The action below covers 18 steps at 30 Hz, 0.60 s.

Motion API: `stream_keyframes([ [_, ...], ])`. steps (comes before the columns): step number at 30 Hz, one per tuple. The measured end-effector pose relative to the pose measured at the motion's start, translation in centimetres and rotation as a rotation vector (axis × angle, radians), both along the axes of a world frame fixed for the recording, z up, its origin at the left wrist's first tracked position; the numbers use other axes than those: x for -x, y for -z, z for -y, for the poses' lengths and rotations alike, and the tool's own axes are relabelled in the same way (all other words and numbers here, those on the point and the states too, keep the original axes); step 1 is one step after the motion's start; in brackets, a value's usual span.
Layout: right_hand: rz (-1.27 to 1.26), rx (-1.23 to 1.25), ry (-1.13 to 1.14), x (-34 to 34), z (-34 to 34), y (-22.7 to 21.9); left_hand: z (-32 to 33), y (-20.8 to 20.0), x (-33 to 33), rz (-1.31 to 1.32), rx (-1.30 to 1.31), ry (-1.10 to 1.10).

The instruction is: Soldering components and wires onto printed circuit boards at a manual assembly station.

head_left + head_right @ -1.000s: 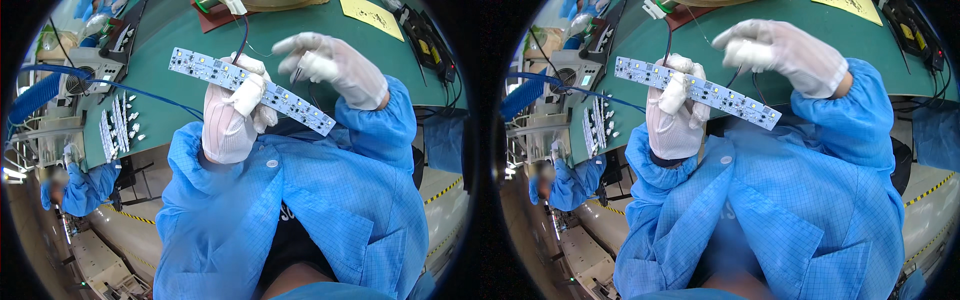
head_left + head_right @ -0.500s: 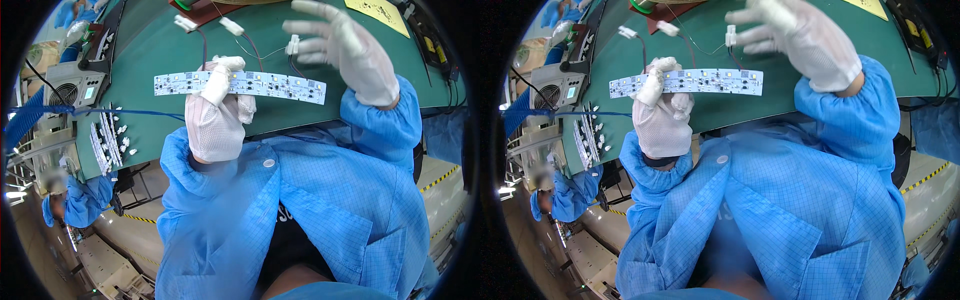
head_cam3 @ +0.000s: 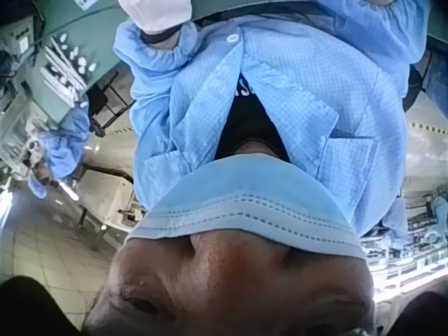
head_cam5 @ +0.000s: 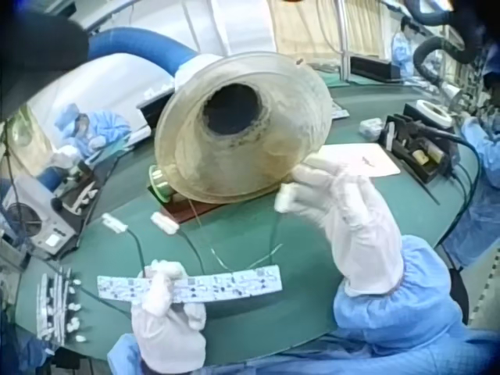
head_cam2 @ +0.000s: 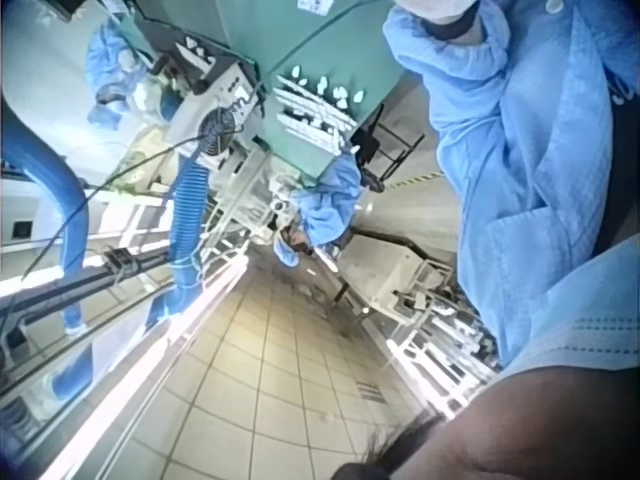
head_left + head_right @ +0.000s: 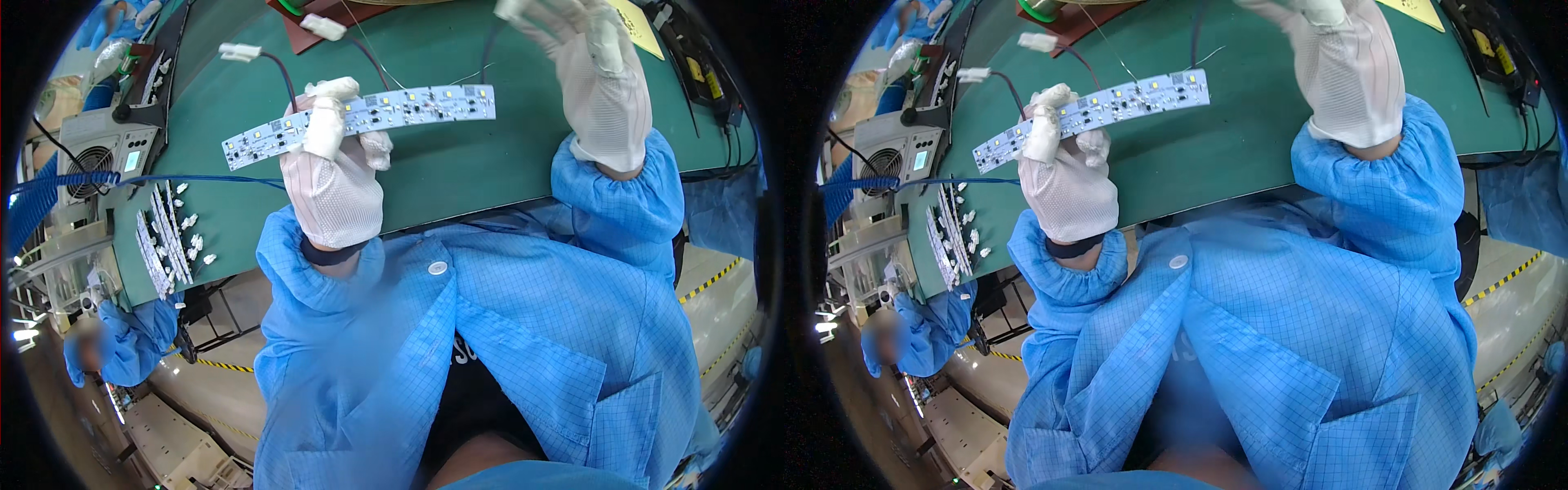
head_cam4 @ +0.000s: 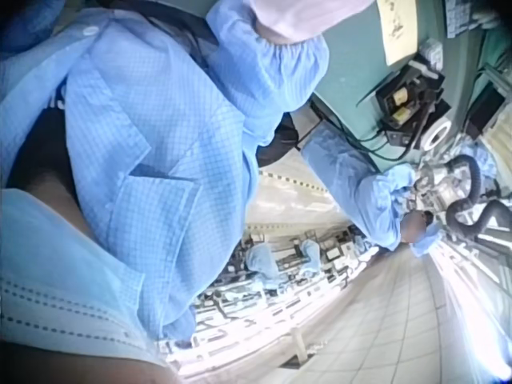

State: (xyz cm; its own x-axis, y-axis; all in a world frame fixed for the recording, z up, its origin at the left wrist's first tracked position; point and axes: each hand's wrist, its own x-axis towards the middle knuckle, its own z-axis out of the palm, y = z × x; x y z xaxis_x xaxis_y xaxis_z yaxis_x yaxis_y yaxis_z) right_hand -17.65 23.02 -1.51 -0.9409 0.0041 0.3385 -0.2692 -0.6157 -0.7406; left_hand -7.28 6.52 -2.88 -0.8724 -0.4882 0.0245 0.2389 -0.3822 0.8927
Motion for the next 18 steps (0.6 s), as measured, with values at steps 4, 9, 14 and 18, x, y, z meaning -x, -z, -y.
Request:
stream_keyframes([
  [4, -0.301, -0.558, 0.168, 0.5, -3.0, 1.0, 0.4, -0.1, -0.2, -0.016, -0.059, -0.037],
  [9, -0.609, -1.005, -0.174, 0.1, -2.4, 1.0, 0.8, 0.2, 0.0, -0.077, -0.134, 0.012],
  [14, -0.847, -1.191, 0.140, 0.1, -1.2, 1.5, -0.2, -0.2, -0.1, -0.082, -0.048, 0.060],
  [18, -0.762, -1.171, 0.191, -0.2, -2.0, 0.9, -0.5, 0.0, -0.5, -0.125, 0.177, 0.207],
])
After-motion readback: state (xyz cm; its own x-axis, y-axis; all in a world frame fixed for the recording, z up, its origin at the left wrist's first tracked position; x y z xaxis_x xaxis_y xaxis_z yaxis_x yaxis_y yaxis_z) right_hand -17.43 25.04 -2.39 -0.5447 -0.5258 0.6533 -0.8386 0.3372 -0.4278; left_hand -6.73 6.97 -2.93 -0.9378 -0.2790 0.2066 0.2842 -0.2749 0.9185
